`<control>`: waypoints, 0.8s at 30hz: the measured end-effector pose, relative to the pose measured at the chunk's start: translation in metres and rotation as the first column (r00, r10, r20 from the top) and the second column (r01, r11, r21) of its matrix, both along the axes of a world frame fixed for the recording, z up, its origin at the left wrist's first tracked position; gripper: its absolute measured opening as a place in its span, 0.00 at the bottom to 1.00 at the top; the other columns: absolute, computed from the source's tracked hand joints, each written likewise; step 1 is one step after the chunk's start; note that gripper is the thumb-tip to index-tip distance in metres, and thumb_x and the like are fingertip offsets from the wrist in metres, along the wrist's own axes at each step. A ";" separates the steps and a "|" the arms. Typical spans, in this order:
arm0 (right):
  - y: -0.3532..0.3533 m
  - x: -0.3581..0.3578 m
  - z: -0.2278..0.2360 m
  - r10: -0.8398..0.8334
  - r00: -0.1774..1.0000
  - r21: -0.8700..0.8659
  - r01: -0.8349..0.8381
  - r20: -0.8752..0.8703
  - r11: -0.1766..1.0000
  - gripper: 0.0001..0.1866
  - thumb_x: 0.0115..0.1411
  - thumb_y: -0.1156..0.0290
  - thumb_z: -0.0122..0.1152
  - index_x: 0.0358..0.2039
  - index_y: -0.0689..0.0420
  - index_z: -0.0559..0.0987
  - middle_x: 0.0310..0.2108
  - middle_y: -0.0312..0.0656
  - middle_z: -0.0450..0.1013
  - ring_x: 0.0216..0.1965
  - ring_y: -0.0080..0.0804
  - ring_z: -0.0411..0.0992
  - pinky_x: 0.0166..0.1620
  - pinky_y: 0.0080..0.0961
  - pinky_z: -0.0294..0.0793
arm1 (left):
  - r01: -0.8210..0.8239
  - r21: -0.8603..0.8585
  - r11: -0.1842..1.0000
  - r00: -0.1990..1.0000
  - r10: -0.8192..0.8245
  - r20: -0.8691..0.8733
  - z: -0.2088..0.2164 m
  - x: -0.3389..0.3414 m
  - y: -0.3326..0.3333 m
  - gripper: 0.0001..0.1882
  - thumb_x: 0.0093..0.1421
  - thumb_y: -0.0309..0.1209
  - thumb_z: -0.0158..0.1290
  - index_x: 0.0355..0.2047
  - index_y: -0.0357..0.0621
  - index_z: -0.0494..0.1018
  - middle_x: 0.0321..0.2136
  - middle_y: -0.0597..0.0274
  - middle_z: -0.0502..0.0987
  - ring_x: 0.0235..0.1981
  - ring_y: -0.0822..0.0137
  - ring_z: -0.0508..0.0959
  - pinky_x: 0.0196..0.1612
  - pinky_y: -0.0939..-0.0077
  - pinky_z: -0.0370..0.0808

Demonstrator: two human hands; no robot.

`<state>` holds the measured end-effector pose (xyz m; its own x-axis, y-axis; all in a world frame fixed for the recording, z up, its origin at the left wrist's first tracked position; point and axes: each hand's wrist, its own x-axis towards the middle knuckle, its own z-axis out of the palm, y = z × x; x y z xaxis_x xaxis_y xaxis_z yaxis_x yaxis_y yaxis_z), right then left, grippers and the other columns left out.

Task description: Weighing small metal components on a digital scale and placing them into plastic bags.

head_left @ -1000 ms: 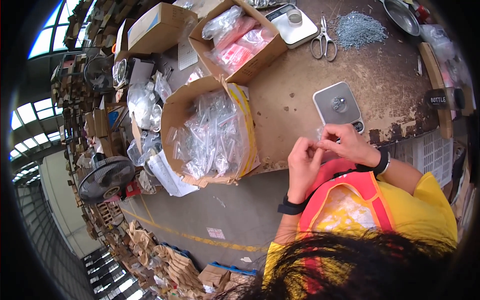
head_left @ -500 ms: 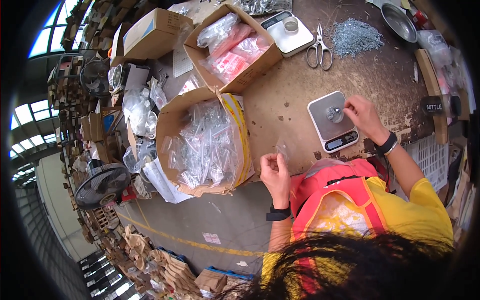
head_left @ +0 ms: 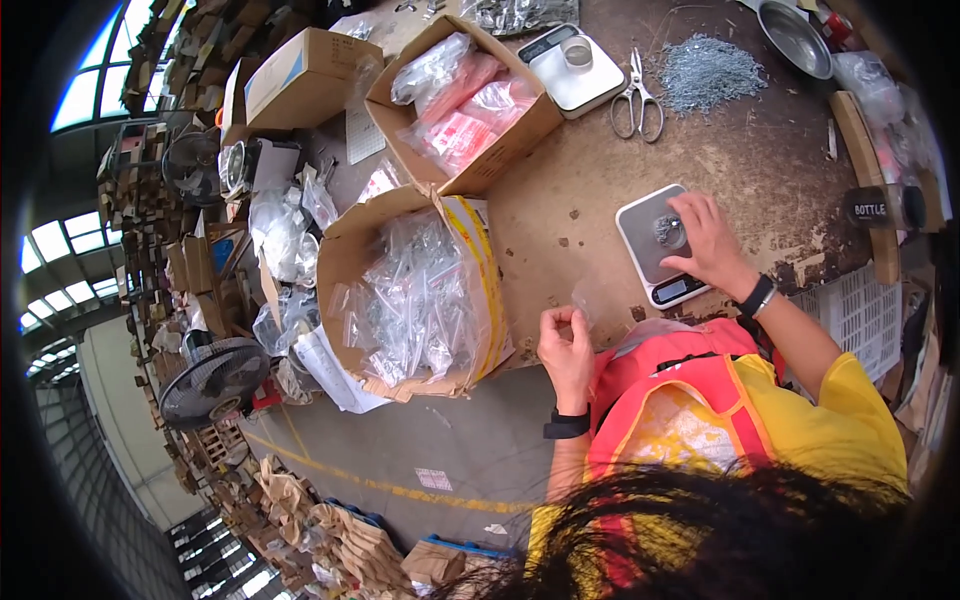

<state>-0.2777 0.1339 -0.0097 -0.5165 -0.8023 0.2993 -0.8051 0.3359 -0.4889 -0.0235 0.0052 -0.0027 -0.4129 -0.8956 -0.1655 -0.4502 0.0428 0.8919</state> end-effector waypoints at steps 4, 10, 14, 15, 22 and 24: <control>0.008 -0.009 -0.033 0.034 0.993 0.013 -0.036 0.117 0.999 0.32 0.48 0.70 0.74 0.53 0.59 0.70 0.50 0.51 0.68 0.52 0.52 0.70 0.56 0.40 0.71 | 0.043 0.001 0.999 0.997 -0.043 0.071 -0.008 0.001 -0.006 0.08 0.68 0.28 0.55 0.37 0.37 0.69 0.28 0.63 0.78 0.26 0.77 0.77 0.22 0.79 0.76; 0.022 -0.095 -0.043 -0.160 0.969 -0.088 0.179 0.186 0.980 0.28 0.52 0.75 0.67 0.54 0.60 0.71 0.51 0.52 0.69 0.52 0.56 0.71 0.56 0.40 0.73 | -0.005 0.194 0.981 0.985 -0.029 0.169 -0.061 0.025 -0.010 0.06 0.70 0.28 0.52 0.38 0.38 0.67 0.29 0.60 0.77 0.19 0.72 0.77 0.19 0.79 0.74; 0.035 -0.144 -0.057 -0.272 0.953 -0.023 0.278 0.132 0.960 0.29 0.50 0.78 0.68 0.55 0.60 0.72 0.51 0.52 0.69 0.53 0.55 0.71 0.57 0.39 0.72 | -0.033 0.189 0.981 0.991 0.007 0.134 -0.102 0.044 -0.002 0.07 0.70 0.28 0.52 0.37 0.39 0.66 0.27 0.62 0.74 0.21 0.74 0.77 0.21 0.80 0.74; 0.036 -0.152 -0.058 -0.290 0.950 -0.022 0.295 0.114 0.955 0.29 0.50 0.79 0.69 0.54 0.60 0.73 0.51 0.52 0.69 0.53 0.54 0.71 0.57 0.39 0.72 | -0.078 0.222 0.972 0.988 0.045 0.150 -0.102 0.045 -0.002 0.07 0.69 0.27 0.52 0.37 0.39 0.65 0.27 0.63 0.73 0.21 0.74 0.77 0.21 0.80 0.75; 0.037 -0.189 -0.062 -0.317 0.946 -0.090 0.322 0.070 0.942 0.30 0.49 0.80 0.70 0.54 0.60 0.73 0.52 0.51 0.70 0.54 0.54 0.70 0.57 0.39 0.72 | -0.093 0.275 0.957 0.996 0.094 0.009 -0.106 0.046 -0.001 0.06 0.69 0.25 0.52 0.38 0.40 0.65 0.28 0.64 0.73 0.23 0.74 0.77 0.24 0.80 0.77; 0.034 -0.196 -0.061 -0.326 0.943 -0.071 0.330 0.066 0.941 0.30 0.50 0.79 0.70 0.55 0.60 0.73 0.52 0.51 0.70 0.55 0.54 0.71 0.58 0.39 0.71 | -0.098 0.294 0.951 0.995 0.098 0.016 -0.104 0.046 0.000 0.06 0.69 0.25 0.52 0.38 0.40 0.65 0.27 0.64 0.73 0.23 0.74 0.77 0.24 0.80 0.78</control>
<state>-0.4739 0.1684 -0.0703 -0.7636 -0.5602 0.3210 -0.6294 0.5352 -0.5634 0.0230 0.0053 -0.1064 -0.3251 -0.8430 -0.4286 -0.4405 -0.2661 0.8574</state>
